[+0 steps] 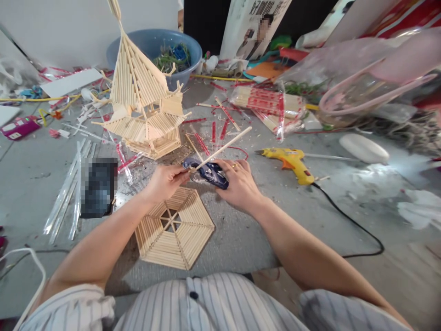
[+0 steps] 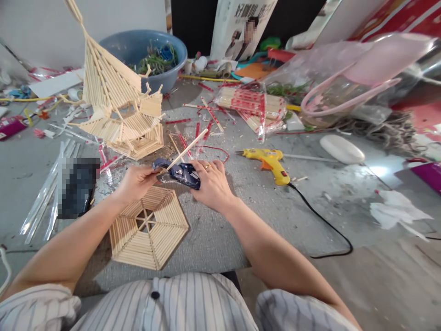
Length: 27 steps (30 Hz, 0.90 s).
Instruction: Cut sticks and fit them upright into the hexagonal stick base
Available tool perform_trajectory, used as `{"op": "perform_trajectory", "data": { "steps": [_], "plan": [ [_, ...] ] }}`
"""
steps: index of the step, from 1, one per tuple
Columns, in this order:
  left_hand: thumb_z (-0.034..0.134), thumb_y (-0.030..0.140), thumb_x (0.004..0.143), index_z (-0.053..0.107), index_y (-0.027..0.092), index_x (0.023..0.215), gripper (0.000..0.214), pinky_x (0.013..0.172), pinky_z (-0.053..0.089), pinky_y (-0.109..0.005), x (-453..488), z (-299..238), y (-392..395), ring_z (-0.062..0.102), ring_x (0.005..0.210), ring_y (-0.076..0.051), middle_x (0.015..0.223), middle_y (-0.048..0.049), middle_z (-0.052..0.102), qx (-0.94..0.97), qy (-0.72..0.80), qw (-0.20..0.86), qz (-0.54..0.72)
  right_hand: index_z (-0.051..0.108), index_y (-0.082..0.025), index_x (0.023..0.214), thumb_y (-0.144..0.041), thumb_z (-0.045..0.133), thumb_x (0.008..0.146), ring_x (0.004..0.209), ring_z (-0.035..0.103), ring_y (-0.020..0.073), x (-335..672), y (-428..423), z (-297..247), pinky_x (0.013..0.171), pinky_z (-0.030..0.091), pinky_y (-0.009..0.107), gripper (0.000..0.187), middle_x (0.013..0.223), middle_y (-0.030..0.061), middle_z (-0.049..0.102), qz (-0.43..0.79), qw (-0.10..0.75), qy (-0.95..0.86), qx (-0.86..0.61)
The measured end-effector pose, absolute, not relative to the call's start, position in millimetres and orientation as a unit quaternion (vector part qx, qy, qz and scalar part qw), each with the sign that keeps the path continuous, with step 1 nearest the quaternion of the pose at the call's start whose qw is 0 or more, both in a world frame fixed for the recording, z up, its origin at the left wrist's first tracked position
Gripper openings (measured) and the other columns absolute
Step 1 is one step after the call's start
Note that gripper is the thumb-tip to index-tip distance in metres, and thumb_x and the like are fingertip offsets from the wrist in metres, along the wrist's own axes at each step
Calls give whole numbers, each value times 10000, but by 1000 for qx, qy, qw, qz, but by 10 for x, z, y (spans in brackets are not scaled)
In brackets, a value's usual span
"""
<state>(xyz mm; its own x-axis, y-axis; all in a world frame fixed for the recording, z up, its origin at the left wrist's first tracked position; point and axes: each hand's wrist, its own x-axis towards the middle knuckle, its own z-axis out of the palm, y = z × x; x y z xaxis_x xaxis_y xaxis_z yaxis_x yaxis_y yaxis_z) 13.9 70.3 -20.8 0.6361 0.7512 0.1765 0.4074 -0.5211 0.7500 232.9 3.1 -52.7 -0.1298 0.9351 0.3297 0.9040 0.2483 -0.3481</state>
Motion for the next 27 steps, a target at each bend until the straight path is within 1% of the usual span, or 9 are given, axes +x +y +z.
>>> {"op": "perform_trajectory", "data": {
  "steps": [3,6,11,14,17,19,22,25,27],
  "plan": [
    [494,322,863,673,136,735,288,563,447,-213,143,-197,697,621,613,-123,654,-45,669,839,343,341,250,516,-167,1217,-231,557,637,1053,571,292,2329,22,-502,990,336,491,585,1153,124,633,30,247,-751,-611],
    [506,296,860,672,138,709,275,546,424,-212,150,-168,692,604,587,-115,636,-43,663,849,336,321,252,540,-147,1196,-231,553,638,1018,582,296,2321,13,-471,974,359,485,564,1109,128,648,27,248,-753,-609],
    [518,250,855,670,140,684,254,519,385,-210,158,-146,679,584,555,-105,603,-32,647,864,325,291,250,566,-161,1135,-229,548,641,974,583,296,2314,8,-455,959,390,489,499,1039,112,660,26,247,-750,-613],
    [518,248,853,677,146,713,235,527,396,-212,157,-157,667,586,561,-107,614,-31,650,862,337,284,250,553,-157,1156,-245,549,643,1012,576,305,2317,13,-469,991,377,509,520,1031,116,650,28,245,-751,-612],
    [521,223,841,672,153,709,212,532,396,-215,157,-158,659,587,568,-108,616,-29,648,864,344,274,246,539,-174,1168,-253,558,648,1036,574,307,2317,13,-476,1023,356,533,527,1031,112,639,40,244,-748,-615],
    [518,218,838,661,151,680,224,526,386,-219,158,-149,657,583,562,-109,600,-30,636,867,342,270,241,531,-174,1173,-240,564,650,1064,564,316,2315,7,-472,1001,384,532,528,1058,128,631,55,245,-742,-622],
    [510,243,846,651,153,659,251,526,384,-226,163,-134,656,581,563,-113,597,-34,629,869,339,273,235,513,-180,1194,-219,555,664,1076,561,318,2313,-3,-457,934,442,499,533,1106,142,617,80,244,-735,-628],
    [518,268,845,652,163,667,246,534,392,-226,167,-132,653,579,574,-112,604,-30,628,864,345,285,233,506,-201,1192,-212,548,673,1026,582,305,2317,-8,-444,905,455,484,521,1083,128,623,88,238,-736,-628],
    [515,267,841,654,159,674,243,538,395,-229,168,-135,649,573,573,-112,602,-29,625,859,349,294,234,511,-186,1179,-224,551,670,1013,584,305,2318,-6,-439,900,458,472,512,1061,130,629,83,230,-736,-631]
  ]
}}
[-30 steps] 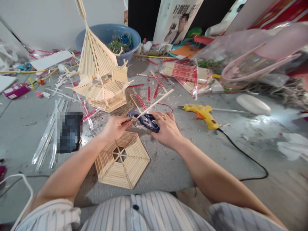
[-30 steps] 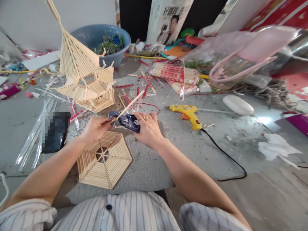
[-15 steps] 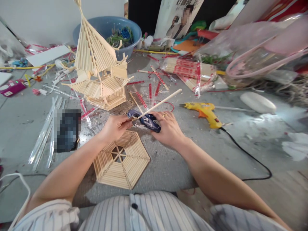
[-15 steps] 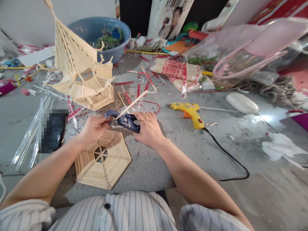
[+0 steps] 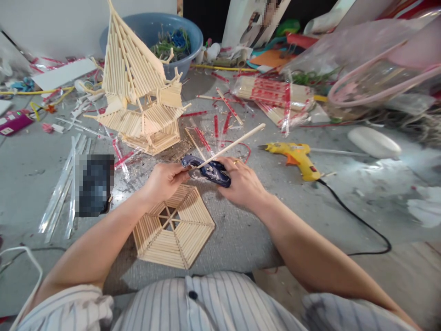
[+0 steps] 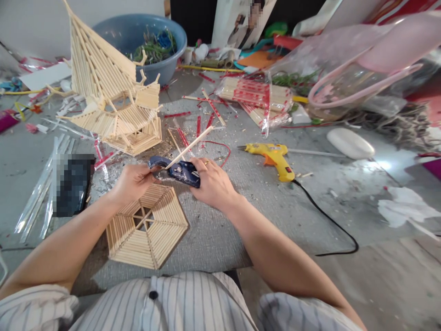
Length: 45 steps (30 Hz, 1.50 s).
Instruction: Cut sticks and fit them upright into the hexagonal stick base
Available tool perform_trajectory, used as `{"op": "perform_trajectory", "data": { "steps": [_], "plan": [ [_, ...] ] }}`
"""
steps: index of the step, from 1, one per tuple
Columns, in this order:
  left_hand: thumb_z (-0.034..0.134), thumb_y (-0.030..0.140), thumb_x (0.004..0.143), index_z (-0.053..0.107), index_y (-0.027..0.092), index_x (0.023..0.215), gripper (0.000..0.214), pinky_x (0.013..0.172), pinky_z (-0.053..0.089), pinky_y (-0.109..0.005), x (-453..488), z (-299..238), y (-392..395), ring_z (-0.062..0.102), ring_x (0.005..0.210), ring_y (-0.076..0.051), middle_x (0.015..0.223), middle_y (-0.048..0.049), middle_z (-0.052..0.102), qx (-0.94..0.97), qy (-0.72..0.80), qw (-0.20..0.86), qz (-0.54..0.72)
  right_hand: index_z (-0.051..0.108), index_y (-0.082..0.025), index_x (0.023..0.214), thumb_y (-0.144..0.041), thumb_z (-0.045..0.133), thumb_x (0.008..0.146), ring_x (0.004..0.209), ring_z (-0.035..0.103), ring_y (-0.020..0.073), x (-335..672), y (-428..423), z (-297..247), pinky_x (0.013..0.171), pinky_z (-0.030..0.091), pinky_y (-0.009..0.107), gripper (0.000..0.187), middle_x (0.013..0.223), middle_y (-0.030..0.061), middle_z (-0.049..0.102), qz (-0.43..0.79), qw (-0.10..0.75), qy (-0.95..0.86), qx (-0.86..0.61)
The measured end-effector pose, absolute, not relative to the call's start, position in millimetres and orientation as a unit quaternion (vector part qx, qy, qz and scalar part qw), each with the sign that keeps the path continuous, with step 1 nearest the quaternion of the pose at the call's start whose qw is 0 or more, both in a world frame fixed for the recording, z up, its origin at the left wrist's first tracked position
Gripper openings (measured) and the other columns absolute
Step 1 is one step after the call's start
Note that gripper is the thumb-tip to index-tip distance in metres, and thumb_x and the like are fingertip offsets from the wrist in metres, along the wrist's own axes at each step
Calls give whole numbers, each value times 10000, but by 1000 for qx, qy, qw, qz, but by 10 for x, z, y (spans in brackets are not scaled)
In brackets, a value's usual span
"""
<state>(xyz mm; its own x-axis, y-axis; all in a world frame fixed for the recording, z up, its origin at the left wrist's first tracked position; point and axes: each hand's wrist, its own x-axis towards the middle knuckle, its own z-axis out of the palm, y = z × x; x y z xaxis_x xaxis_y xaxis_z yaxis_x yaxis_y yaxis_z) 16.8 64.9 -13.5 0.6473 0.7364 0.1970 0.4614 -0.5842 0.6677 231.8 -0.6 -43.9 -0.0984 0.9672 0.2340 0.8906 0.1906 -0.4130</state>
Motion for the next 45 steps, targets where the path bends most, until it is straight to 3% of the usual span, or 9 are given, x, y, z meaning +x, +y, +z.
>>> {"op": "perform_trajectory", "data": {
  "steps": [12,27,45],
  "plan": [
    [514,235,811,598,155,608,234,507,348,-213,180,-95,631,505,521,-91,534,4,550,853,353,298,243,543,-150,1152,-262,548,658,951,625,285,2303,-11,-449,862,480,409,507,1024,116,671,95,206,-733,-641],
    [488,275,838,587,148,610,280,511,370,-217,182,-95,644,534,526,-94,564,-20,616,841,361,330,232,574,-140,1132,-292,533,722,874,655,300,2266,-31,-401,742,494,409,440,981,125,690,99,141,-719,-673],
    [522,267,826,602,138,609,265,498,391,-184,188,-94,661,558,506,-80,552,-8,641,835,370,331,238,589,-149,1051,-344,521,769,747,644,248,2183,-46,-228,614,393,314,349,862,114,696,103,50,-685,-719]
  ]
}}
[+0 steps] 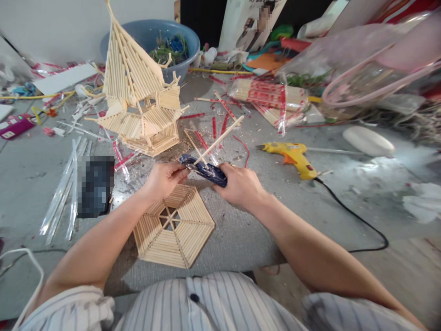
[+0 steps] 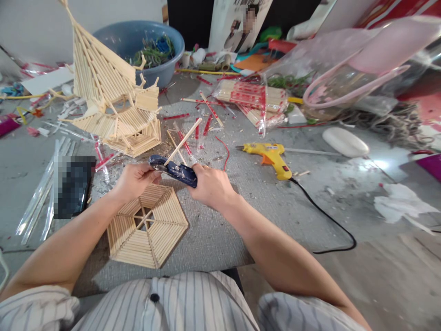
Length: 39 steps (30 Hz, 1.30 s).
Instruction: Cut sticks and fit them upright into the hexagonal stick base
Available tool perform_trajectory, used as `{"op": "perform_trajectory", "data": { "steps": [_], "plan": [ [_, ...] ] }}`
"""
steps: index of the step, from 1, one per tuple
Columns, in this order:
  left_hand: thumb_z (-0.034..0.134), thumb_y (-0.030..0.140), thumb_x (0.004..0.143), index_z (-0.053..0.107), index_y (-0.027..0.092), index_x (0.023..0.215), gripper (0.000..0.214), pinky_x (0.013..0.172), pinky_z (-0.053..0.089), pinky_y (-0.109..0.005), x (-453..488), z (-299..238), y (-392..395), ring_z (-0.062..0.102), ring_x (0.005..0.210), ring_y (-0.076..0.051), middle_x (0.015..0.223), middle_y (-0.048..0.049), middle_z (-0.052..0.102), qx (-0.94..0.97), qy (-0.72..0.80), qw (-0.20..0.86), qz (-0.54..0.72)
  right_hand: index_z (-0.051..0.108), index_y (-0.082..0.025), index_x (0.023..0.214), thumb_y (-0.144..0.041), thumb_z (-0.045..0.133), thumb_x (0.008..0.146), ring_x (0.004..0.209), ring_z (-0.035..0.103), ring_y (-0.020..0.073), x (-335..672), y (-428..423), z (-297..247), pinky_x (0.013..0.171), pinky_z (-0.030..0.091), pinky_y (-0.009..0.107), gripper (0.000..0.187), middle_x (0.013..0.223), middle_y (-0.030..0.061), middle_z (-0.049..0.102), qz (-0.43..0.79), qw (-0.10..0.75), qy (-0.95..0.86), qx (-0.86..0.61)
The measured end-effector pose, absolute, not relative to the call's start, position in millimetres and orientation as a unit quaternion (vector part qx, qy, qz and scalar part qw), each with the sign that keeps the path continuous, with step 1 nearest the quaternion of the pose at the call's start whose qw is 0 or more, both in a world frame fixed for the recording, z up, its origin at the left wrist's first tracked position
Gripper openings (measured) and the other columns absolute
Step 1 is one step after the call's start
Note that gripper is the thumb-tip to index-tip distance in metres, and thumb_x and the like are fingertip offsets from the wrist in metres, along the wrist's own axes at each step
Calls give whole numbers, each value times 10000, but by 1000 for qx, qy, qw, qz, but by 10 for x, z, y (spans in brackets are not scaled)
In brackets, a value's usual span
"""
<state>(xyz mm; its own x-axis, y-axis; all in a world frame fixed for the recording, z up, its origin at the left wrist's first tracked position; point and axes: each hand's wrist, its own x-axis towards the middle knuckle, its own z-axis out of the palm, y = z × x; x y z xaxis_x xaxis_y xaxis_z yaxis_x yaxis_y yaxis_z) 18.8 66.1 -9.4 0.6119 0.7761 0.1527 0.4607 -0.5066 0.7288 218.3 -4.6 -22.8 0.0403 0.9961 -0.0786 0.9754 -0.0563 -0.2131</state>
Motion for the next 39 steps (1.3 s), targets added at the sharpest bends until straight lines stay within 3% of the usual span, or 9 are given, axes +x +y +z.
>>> {"op": "perform_trajectory", "data": {
  "steps": [24,39],
  "plan": [
    [510,326,843,630,134,641,303,511,395,-202,166,-149,702,571,525,-94,568,-21,650,835,366,338,232,583,-167,994,-369,506,778,728,656,250,2178,-40,-244,577,344,299,306,831,102,704,98,37,-684,-722],
    [508,314,833,627,139,662,272,530,428,-195,176,-136,706,583,528,-89,571,-11,654,822,374,370,218,595,-167,995,-362,490,789,749,658,258,2160,-38,-200,597,381,307,303,846,115,704,113,25,-678,-726]
  ]
}}
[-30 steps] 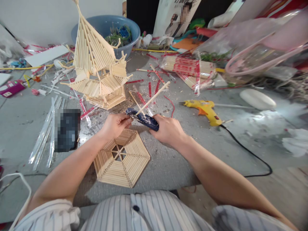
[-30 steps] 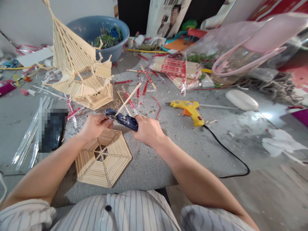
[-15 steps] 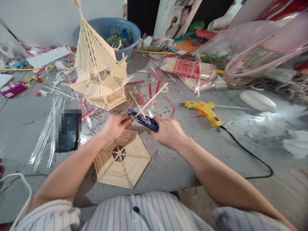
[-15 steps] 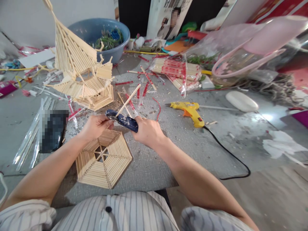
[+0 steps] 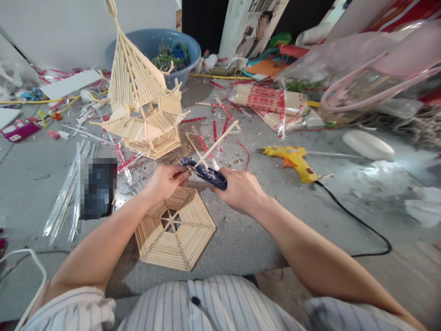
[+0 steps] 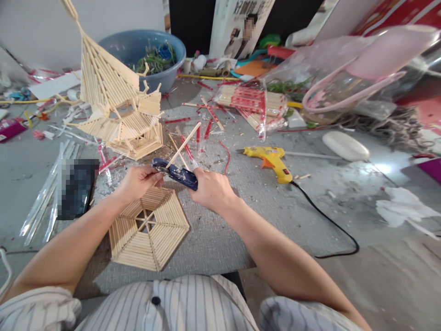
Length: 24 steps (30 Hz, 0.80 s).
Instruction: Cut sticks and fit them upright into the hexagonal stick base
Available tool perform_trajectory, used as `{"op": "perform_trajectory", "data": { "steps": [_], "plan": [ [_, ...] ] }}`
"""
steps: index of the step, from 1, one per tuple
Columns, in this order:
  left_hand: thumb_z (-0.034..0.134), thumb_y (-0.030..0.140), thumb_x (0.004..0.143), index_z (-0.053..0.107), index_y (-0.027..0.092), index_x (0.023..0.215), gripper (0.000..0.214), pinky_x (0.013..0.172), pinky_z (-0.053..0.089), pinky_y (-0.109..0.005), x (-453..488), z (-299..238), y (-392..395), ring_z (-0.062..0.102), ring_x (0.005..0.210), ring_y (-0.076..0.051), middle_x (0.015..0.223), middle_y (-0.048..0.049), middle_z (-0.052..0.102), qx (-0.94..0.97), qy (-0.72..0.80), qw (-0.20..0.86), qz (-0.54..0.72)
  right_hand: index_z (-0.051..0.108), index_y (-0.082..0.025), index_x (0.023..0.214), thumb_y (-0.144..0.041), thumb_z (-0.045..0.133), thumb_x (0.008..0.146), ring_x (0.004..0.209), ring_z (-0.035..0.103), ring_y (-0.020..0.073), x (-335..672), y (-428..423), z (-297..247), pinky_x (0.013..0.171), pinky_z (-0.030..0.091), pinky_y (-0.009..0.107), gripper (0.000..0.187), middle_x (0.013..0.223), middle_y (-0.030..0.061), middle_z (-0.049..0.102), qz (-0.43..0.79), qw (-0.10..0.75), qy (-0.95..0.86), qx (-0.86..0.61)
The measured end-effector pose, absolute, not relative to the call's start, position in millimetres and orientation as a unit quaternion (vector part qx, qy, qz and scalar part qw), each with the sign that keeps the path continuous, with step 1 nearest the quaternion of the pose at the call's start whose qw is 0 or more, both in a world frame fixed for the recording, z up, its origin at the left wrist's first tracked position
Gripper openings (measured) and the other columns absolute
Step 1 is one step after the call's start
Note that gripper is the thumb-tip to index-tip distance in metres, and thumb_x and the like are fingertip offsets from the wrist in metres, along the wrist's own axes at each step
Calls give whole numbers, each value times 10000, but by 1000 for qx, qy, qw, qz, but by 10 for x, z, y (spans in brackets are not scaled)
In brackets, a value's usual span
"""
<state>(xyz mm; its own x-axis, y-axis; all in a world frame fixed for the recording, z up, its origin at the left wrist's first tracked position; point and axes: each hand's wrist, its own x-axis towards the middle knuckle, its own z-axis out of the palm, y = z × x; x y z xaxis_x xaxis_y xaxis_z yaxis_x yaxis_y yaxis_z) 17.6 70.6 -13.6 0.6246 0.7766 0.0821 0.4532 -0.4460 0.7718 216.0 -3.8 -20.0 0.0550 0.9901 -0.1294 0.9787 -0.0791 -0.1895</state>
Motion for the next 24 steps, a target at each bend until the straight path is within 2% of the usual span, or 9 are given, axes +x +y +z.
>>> {"op": "perform_trajectory", "data": {
  "steps": [15,18,24],
  "plan": [
    [520,328,833,631,133,672,276,533,431,-195,155,-126,707,588,535,-95,588,-23,669,812,390,381,208,598,-170,995,-372,488,798,762,669,277,2162,-37,-185,590,372,315,303,844,110,708,111,26,-686,-718],
    [517,323,831,628,127,660,283,524,419,-197,152,-132,704,591,542,-103,605,-34,678,815,397,369,205,595,-166,1049,-365,485,800,821,669,293,2162,-38,-195,624,402,334,337,912,117,707,103,32,-688,-717],
    [525,222,800,653,121,691,196,537,414,-213,139,-214,705,609,576,-127,619,-48,674,854,364,295,226,506,-131,1266,-319,538,755,1011,626,286,2215,-30,-267,796,446,361,545,1182,148,634,88,85,-712,-692]
  ]
}}
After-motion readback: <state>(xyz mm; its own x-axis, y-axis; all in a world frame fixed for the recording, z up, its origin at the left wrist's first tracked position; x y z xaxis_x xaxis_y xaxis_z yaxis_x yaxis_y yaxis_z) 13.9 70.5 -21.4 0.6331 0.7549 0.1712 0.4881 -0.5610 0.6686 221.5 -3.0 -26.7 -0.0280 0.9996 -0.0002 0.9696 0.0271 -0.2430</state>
